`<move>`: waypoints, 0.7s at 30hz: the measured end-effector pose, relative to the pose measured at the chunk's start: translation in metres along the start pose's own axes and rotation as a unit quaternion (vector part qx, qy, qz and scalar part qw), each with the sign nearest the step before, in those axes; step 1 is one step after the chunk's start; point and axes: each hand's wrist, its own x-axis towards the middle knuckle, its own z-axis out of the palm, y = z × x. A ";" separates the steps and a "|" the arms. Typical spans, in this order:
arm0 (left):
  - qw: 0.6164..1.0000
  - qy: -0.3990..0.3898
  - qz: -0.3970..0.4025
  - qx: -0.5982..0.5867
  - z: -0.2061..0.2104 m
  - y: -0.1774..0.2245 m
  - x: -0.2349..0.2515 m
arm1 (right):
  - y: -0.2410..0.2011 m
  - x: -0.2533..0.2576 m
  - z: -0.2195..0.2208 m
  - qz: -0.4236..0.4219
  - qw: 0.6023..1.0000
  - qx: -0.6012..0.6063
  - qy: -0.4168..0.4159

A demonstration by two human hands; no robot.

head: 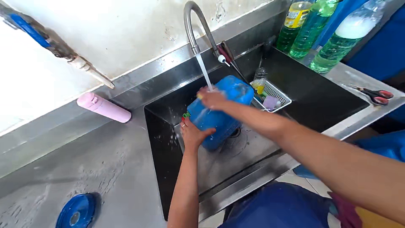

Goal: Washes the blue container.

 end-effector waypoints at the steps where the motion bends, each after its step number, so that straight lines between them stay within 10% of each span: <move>1: 1.000 0.001 -0.005 -0.002 0.002 0.002 -0.002 | 0.029 0.005 -0.032 0.079 0.995 0.017 -0.056; 5: 1.000 -0.006 -0.027 0.006 -0.001 0.008 0.002 | 0.051 0.011 -0.072 0.256 0.958 0.058 -0.115; 6: 0.999 -0.012 -0.032 0.016 -0.003 0.006 0.005 | 0.019 -0.001 -0.069 0.228 0.959 0.051 -0.159; 8: 0.999 -0.012 -0.030 0.019 -0.003 0.000 0.011 | -0.024 -0.023 0.017 0.060 0.988 0.067 0.122; 12: 1.000 -0.006 -0.001 0.030 -0.004 -0.004 0.011 | -0.011 -0.057 -0.020 -0.042 0.994 0.099 -0.003; 15: 0.998 -0.057 0.006 0.036 -0.010 -0.001 0.012 | 0.099 -0.079 -0.061 0.067 0.993 0.067 0.070; 18: 0.993 -0.067 -0.054 0.078 -0.024 0.022 0.022 | 0.114 -0.063 -0.153 0.247 0.933 0.136 -0.223; 19: 0.992 -0.029 -0.078 0.095 -0.020 0.039 0.027 | 0.115 -0.056 -0.111 0.251 0.951 0.171 -0.058; 21: 0.986 0.021 -0.070 0.147 0.002 0.068 0.043 | 0.106 -0.033 -0.069 0.273 0.943 0.180 -0.068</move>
